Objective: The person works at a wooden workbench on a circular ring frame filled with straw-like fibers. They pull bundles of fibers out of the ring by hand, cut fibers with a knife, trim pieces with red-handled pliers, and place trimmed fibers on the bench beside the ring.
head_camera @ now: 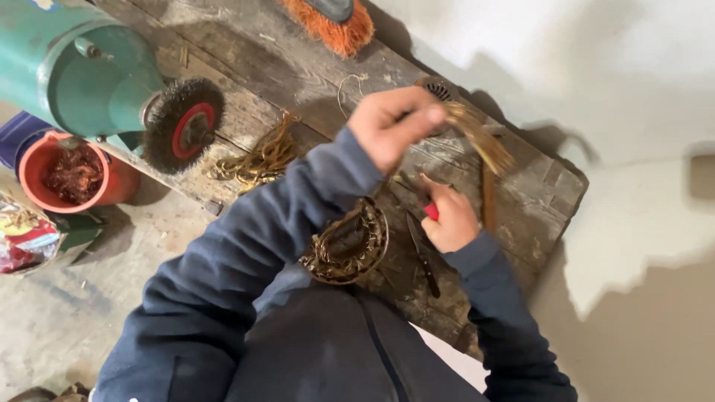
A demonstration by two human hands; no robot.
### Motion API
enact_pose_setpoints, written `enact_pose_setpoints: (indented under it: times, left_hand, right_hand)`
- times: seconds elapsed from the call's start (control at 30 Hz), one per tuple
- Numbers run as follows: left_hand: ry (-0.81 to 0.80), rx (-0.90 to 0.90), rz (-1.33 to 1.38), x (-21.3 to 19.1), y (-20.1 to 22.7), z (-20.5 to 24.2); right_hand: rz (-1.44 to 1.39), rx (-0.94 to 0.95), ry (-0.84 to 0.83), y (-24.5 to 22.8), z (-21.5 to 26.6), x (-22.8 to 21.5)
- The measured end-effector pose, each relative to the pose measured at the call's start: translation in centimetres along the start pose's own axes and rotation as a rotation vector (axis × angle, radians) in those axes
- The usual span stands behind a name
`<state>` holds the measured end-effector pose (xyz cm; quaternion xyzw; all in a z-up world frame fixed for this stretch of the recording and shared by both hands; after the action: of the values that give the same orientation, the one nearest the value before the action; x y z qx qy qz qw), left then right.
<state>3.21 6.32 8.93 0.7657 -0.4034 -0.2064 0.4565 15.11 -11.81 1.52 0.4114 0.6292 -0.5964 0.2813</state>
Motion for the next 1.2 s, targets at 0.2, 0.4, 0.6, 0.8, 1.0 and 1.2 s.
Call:
enact_pose_setpoints:
  times: [0.2,0.4,0.6,0.8,1.0,1.2]
  left_hand:
    - [0.331,-0.345,0.376,-5.8,-2.3,6.6]
    - [0.500,-0.284,0.666,-8.0,-2.4,11.2]
    - [0.396,-0.164,0.858,-5.3,-2.1,12.8]
    - [0.214,-0.107,0.801,-3.8,-1.0,13.6]
    - [0.019,-0.312,0.388,-4.1,-0.7,14.5]
    - [-0.062,-0.288,-0.010,-5.1,1.6,13.8]
  right_hand:
    - [0.440,0.246,-0.159,4.2,2.0,6.7]
    - [0.410,0.317,-0.073,2.0,1.0,5.2]
    - [-0.257,-0.067,0.315,-10.5,0.0,-1.3]
    - [-0.482,0.241,0.078,-11.5,-1.1,3.3]
    - [-0.046,-0.062,0.234,-15.4,0.3,2.8]
    - [0.237,-0.162,0.361,-19.3,0.6,1.0]
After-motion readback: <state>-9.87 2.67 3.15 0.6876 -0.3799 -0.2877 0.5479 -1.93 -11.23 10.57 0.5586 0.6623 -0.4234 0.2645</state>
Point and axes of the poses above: each hand's wrist, its own z-axis away from the middle knuckle, its own x-axis out of the palm, y = z × x, the point moved 5 cm from there along -z, towards the middle knuckle
